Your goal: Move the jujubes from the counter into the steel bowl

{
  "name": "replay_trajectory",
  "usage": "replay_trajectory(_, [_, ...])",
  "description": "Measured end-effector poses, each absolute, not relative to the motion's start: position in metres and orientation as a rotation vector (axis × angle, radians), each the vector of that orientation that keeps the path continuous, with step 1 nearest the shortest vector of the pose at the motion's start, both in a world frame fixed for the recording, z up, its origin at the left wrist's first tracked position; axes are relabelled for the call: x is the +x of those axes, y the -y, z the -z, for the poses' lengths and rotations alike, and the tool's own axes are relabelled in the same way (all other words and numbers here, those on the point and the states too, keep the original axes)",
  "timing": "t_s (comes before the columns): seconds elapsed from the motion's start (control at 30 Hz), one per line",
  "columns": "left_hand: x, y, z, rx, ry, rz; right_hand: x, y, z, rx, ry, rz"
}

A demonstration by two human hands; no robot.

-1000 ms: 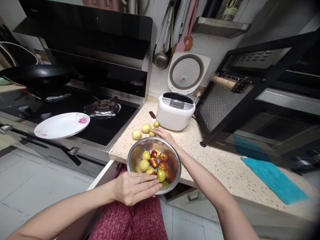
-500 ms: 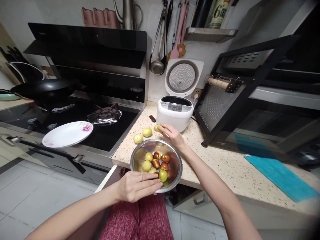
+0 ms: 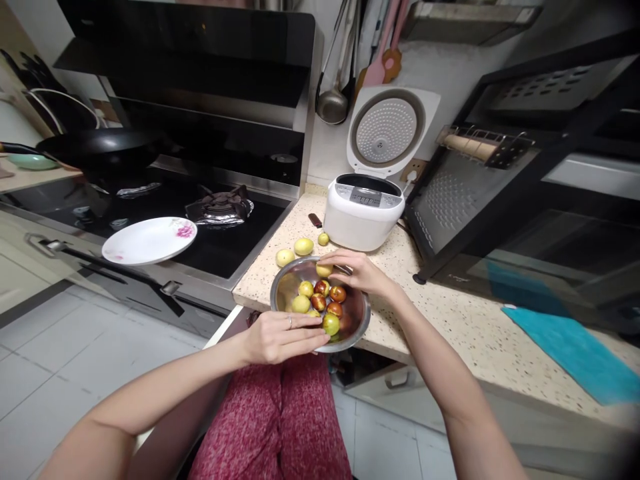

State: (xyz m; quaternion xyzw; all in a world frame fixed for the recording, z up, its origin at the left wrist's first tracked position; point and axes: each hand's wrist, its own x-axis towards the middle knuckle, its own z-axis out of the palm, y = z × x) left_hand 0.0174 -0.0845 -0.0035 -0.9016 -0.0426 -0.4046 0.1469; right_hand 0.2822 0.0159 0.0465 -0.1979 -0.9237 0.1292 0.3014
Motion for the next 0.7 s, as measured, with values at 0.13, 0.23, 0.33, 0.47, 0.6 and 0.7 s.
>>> replay_trajectory(0.13, [0.0176,0.0835,0.0066,-2.613,0.122,1.173,0.2818,-0.0149,-0.0475,-0.501,2.461,-0.368])
replay_trajectory(0.23, [0.0176,0.0833,0.0067,-2.614,0.114,1.185,0.2811,-0.0155,-0.0459,-0.492,2.458,-0.379])
replay_trajectory(0.33, [0.0173,0.0835,0.0050,-2.615,0.119,1.177,0.2805,-0.0169,-0.0443,-0.487,2.469,-0.432])
replay_trajectory(0.47, [0.0170,0.0835,0.0026,-2.600,0.120,1.167,0.2805,-0.0183,-0.0439,-0.481,2.478,-0.494])
replay_trajectory(0.6, [0.0172,0.0831,0.0019,-2.584,0.116,1.175,0.2808,-0.0175,-0.0435,-0.514,2.496,-0.569])
replay_trajectory(0.7, [0.0175,0.0825,0.0032,-2.597,0.117,1.181,0.2797,-0.0170,-0.0424,-0.512,2.489,-0.605])
